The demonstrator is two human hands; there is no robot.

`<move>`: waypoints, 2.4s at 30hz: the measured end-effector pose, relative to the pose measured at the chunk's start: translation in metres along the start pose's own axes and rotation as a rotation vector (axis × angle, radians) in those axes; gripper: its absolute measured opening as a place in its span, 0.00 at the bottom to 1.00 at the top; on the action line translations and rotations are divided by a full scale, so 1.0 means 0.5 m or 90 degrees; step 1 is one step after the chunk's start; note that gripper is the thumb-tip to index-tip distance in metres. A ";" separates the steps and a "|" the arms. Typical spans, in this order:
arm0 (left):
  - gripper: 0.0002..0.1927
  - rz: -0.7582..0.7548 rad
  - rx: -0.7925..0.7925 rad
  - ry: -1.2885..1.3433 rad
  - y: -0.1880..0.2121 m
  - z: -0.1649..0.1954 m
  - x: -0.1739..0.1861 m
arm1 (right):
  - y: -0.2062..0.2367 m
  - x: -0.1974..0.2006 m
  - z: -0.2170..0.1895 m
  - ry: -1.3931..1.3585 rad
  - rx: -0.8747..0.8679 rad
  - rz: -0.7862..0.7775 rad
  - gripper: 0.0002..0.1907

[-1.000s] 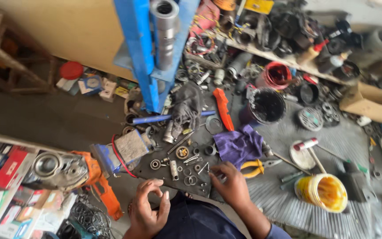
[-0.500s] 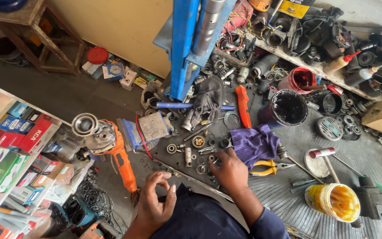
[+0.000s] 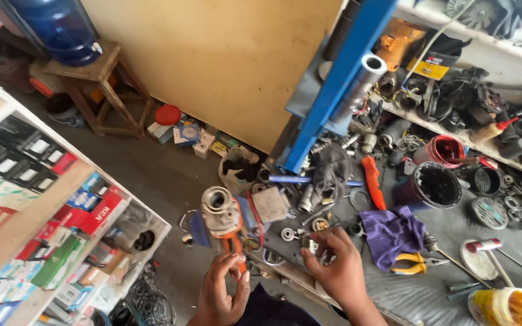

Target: The person retrieves a cloth from a drawer, wipes hands, then applies grease to small mechanical parts and assembles them into a larger component clamped in a vise. The person handles gears, bearings, and a cylindrical housing, fitting them together by hand.

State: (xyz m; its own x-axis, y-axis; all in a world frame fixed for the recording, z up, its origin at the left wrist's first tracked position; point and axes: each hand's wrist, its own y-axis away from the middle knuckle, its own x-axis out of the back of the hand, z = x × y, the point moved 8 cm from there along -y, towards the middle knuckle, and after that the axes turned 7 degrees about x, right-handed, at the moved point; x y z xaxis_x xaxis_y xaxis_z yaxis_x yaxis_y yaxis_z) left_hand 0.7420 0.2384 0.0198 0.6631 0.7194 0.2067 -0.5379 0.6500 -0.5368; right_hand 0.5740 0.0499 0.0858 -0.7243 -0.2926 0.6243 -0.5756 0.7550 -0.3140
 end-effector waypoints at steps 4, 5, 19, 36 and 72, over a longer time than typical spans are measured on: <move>0.29 0.012 -0.023 -0.005 -0.018 -0.010 0.101 | -0.038 -0.082 -0.153 -0.050 0.079 -0.021 0.15; 0.29 0.011 -0.013 -0.005 -0.018 -0.013 0.122 | -0.049 -0.103 -0.185 -0.051 0.098 -0.030 0.14; 0.30 -0.064 0.031 0.061 -0.049 -0.098 0.283 | -0.089 -0.201 -0.308 -0.014 0.079 0.002 0.21; 0.27 -0.112 0.074 0.061 -0.032 -0.130 0.283 | -0.074 -0.216 -0.287 -0.042 0.088 0.020 0.20; 0.17 -0.207 -0.205 0.084 -0.078 0.070 -0.109 | 0.292 -0.011 0.267 -0.186 -0.374 0.065 0.18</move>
State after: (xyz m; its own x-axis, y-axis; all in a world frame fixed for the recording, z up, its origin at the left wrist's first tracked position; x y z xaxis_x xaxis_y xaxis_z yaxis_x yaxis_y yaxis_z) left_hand 0.7088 0.1825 0.0582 0.8419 0.4401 0.3124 -0.1158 0.7126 -0.6920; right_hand 0.4435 0.0835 -0.0589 -0.8848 -0.2880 0.3662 -0.2567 0.9573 0.1327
